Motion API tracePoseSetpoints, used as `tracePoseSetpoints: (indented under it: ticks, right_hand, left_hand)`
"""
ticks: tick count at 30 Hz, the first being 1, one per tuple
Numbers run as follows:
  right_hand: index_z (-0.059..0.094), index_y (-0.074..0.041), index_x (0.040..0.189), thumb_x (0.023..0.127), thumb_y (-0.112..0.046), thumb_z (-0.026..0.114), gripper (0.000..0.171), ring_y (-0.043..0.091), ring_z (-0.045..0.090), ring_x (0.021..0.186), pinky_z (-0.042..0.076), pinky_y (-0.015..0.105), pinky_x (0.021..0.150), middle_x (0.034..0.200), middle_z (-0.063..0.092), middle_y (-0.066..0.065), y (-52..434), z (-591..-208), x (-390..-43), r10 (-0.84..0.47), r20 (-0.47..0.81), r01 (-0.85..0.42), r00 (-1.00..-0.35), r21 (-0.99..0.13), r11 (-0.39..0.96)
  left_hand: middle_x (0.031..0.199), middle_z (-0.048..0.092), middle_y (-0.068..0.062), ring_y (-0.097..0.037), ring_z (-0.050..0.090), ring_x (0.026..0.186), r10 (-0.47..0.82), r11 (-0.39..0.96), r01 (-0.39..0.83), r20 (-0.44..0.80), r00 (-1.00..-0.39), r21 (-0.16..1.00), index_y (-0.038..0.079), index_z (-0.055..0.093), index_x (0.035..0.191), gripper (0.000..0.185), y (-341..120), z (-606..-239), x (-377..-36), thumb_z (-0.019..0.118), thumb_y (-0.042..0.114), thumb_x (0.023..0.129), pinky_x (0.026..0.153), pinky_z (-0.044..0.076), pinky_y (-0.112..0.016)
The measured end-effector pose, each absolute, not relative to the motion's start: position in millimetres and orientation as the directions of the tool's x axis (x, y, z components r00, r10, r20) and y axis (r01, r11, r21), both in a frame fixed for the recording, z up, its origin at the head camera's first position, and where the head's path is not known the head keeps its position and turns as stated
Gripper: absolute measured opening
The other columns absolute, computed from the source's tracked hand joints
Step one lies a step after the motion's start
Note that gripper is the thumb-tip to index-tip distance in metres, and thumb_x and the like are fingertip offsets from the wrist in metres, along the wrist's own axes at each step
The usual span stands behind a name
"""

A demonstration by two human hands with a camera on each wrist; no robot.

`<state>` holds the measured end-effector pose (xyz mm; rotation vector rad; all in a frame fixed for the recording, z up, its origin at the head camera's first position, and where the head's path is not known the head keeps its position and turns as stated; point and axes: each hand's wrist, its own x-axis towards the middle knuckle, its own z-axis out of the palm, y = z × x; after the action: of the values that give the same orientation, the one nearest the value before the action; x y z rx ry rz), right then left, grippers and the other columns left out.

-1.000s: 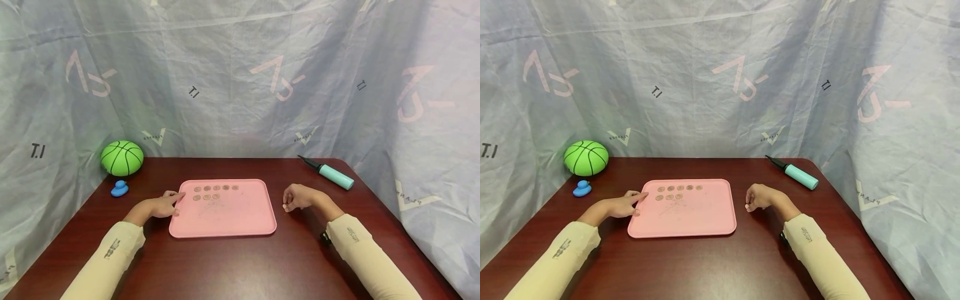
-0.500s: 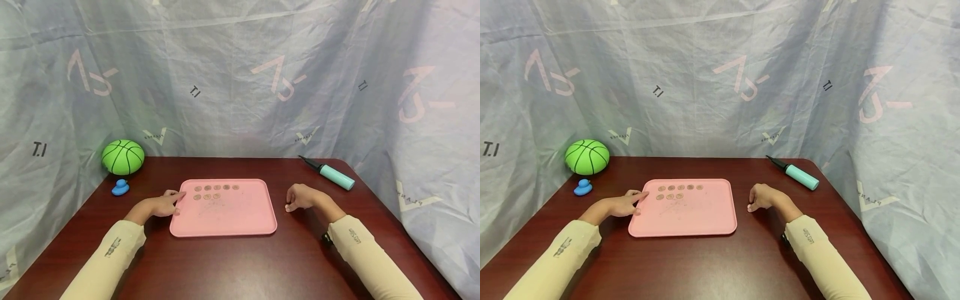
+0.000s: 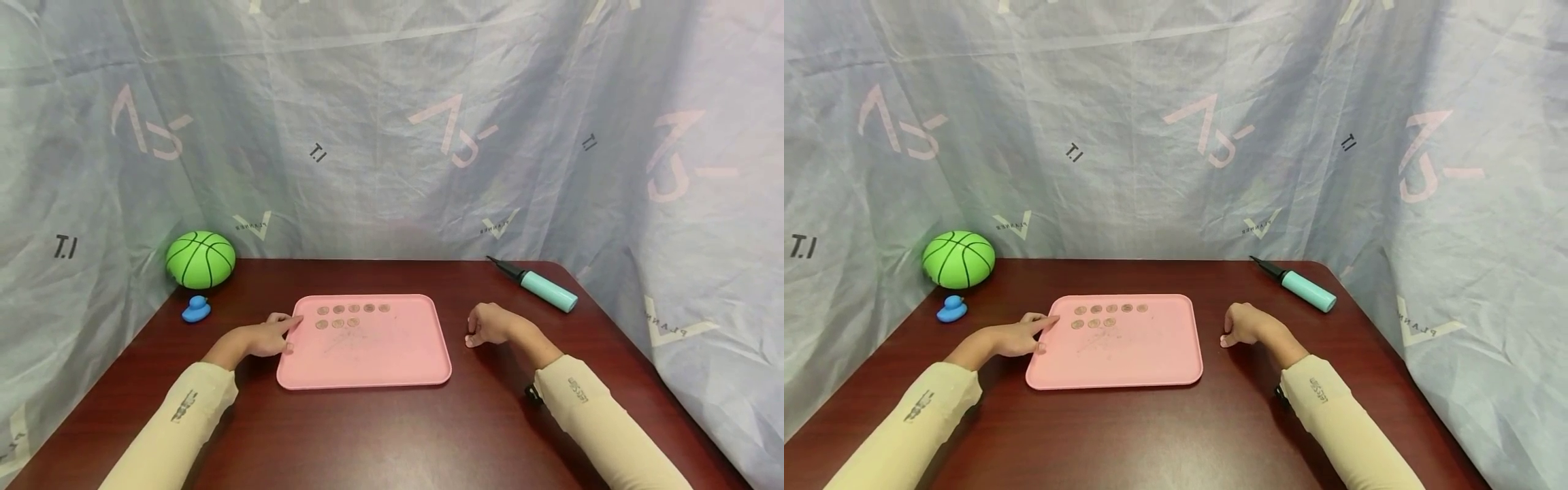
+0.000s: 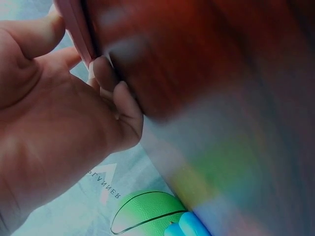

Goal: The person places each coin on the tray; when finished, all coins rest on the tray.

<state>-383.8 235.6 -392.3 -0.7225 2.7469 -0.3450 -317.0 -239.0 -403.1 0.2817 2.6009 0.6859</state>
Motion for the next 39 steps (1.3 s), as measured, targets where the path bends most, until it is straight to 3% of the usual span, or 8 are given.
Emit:
tracePoseSetpoints:
  ticks: [7,14,21,25,31,39]
  right_hand:
    - [0.073,-0.007,0.087,0.087,-0.022,0.078,0.016,0.014,0.057,0.075,0.051,0.034,0.071,0.084,0.064,0.000,237,-394,-381,-0.524,-0.212,-0.458,-0.825,-0.294,0.839]
    - [0.062,-0.006,0.094,0.089,-0.015,0.074,0.016,0.018,0.059,0.060,0.051,0.032,0.055,0.080,0.061,0.004,240,-397,-379,-0.525,-0.247,-0.380,-0.814,-0.458,0.804]
    - [0.065,-0.003,0.101,0.085,-0.011,0.077,0.021,0.017,0.061,0.066,0.053,0.032,0.057,0.084,0.067,0.003,244,-397,-379,-0.568,-0.258,-0.384,-0.781,-0.520,0.763]
    - [0.069,-0.005,0.095,0.085,-0.012,0.077,0.015,0.017,0.061,0.066,0.053,0.032,0.058,0.083,0.068,0.001,243,-394,-382,-0.570,-0.244,-0.402,-0.785,-0.501,0.767]
    - [0.072,-0.011,0.088,0.085,-0.021,0.077,0.012,0.013,0.058,0.071,0.049,0.032,0.066,0.079,0.064,-0.002,231,-391,-384,-0.540,-0.191,-0.445,-0.820,-0.382,0.810]
    - [0.069,-0.011,0.086,0.086,-0.025,0.076,0.016,0.013,0.058,0.066,0.049,0.032,0.064,0.075,0.065,-0.003,201,-390,-385,-0.499,-0.010,-0.456,-0.867,-0.390,0.800]
  left_hand:
    - [0.149,0.019,-0.029,-0.043,0.022,0.137,0.302,0.857,0.092,-0.351,-0.886,0.506,0.001,0.022,0.156,0.075,-238,-404,-317,0.059,0.012,0.092,0.111,0.023,-0.059]
    - [0.148,0.020,-0.028,-0.043,0.023,0.136,0.304,0.851,0.087,-0.351,-0.886,0.518,0.001,0.024,0.156,0.075,-237,-406,-315,0.061,0.012,0.092,0.110,0.023,-0.060]
    - [0.149,0.019,-0.028,-0.042,0.022,0.136,0.298,0.855,0.077,-0.364,-0.882,0.513,0.002,0.021,0.156,0.076,-236,-405,-315,0.059,0.013,0.092,0.111,0.023,-0.058]
    - [0.148,0.019,-0.029,-0.043,0.023,0.136,0.299,0.853,0.082,-0.354,-0.886,0.515,0.002,0.022,0.156,0.076,-236,-402,-315,0.060,0.012,0.091,0.111,0.023,-0.059]
    - [0.148,0.020,-0.028,-0.042,0.022,0.136,0.297,0.857,0.088,-0.348,-0.889,0.507,0.002,0.023,0.156,0.075,-238,-403,-316,0.060,0.012,0.091,0.110,0.024,-0.059]
    - [0.147,0.022,-0.029,-0.043,0.024,0.136,0.322,0.853,0.121,-0.331,-0.887,0.508,-0.001,0.024,0.155,0.075,-238,-404,-315,0.061,0.011,0.091,0.110,0.024,-0.059]
